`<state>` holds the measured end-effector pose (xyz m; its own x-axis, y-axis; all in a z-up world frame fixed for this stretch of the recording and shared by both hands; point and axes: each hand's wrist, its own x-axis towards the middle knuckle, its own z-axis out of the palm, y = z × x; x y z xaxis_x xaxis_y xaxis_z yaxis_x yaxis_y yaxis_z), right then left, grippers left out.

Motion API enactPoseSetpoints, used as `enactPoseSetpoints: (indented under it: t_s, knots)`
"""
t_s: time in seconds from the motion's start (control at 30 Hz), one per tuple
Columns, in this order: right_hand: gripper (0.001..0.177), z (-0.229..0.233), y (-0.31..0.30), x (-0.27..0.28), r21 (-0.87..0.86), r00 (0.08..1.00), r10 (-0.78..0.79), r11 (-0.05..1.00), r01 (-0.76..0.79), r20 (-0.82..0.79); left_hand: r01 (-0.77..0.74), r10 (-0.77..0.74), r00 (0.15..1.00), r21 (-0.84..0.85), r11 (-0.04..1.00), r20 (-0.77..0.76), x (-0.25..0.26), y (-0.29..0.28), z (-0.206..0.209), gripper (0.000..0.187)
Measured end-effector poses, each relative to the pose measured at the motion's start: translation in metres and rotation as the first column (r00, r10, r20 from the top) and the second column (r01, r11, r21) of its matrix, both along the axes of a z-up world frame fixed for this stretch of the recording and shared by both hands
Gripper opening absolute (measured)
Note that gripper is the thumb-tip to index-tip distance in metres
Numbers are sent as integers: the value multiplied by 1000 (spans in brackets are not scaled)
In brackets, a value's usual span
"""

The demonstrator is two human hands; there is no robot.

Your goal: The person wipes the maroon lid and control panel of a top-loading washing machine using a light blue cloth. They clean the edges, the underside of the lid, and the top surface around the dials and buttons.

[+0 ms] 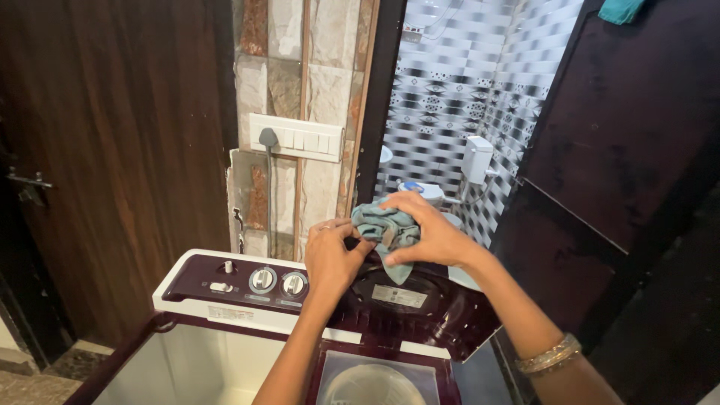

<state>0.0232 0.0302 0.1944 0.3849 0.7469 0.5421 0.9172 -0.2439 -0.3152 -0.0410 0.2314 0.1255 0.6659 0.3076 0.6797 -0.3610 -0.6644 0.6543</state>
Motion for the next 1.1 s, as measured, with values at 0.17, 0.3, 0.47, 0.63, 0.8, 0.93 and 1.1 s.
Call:
enactPoseSetpoints:
  t_s: [0.17,0.3,0.47,0.63,0.8,0.93,1.1]
  knots:
    - [100,5,5,-8,-78,998,-65,995,66,17,104,-100,994,-114,988,34,9,17,-6,22]
    - [80,1,8,-16,1,986,-146,989,146,75,386,-397,918,-203,900,-15,5,53,-10,67]
    - [65,8,22,-21,1,988,-71,997,71,134,557,-572,820,-246,793,10,2,71,-23,68]
    - [54,13,50,-24,-8,988,-68,998,69,138,582,-599,800,-293,759,38,6,72,-25,65]
    - [37,17,52,-22,-69,987,-111,990,119,114,609,-612,788,-232,758,68,13,80,-28,62]
    - [36,20,56,-20,-64,976,-137,987,150,172,646,-653,747,-375,665,129,27,71,-35,66]
    - [37,17,87,-13,-32,978,-61,997,69,201,650,-675,731,-401,645,100,27,79,-36,65]
